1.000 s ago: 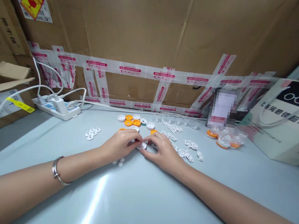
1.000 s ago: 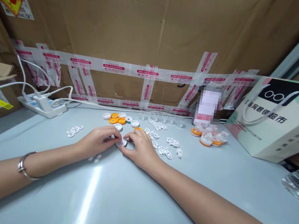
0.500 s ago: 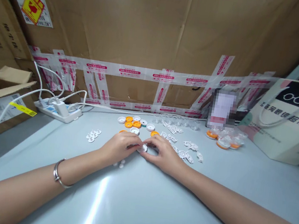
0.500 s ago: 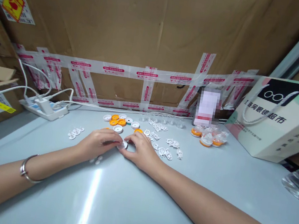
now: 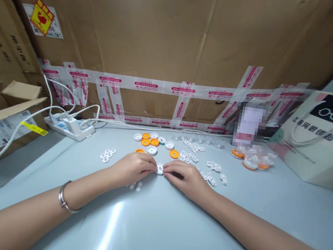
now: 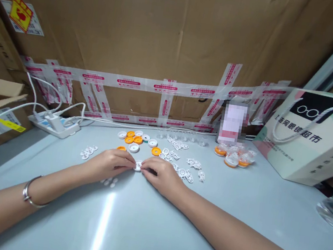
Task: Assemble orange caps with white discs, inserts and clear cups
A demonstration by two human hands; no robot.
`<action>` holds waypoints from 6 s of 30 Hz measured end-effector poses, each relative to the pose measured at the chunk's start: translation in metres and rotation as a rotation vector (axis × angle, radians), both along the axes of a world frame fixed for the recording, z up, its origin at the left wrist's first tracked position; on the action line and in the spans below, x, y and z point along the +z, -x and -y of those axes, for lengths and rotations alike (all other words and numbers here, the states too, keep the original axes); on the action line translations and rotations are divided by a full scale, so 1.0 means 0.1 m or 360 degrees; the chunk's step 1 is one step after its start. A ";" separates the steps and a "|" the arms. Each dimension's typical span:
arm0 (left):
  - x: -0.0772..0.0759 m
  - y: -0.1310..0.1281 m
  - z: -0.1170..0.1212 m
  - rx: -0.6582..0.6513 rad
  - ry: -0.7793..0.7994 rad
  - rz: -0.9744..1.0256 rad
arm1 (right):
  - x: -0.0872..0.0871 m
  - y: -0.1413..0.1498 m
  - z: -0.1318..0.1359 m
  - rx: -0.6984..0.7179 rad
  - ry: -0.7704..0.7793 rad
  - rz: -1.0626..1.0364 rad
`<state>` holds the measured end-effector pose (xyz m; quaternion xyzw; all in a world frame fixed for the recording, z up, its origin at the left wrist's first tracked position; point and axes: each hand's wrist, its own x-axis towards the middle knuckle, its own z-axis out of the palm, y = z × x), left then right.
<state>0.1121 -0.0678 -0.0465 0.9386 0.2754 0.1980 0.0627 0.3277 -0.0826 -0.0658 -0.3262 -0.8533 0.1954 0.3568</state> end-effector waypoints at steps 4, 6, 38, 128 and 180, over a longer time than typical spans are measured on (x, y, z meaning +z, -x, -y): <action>-0.08 -0.01 0.00 -0.0020 -0.0034 0.0101 | -0.01 0.00 0.00 -0.0013 0.0000 0.0008; -0.10 -0.01 0.00 -0.0051 -0.0067 0.0183 | 0.00 0.01 0.00 -0.0023 0.0012 0.0003; -0.20 -0.01 -0.03 -0.0067 -0.0117 0.0305 | 0.04 0.03 0.03 -0.0135 0.0079 0.0050; -0.09 0.07 -0.06 -0.0199 -0.0275 0.0003 | 0.02 0.03 0.06 -0.0145 -0.0001 0.0131; 0.52 0.31 0.00 0.0007 0.0340 -0.0223 | 0.06 0.07 0.04 -0.0281 -0.0070 0.0207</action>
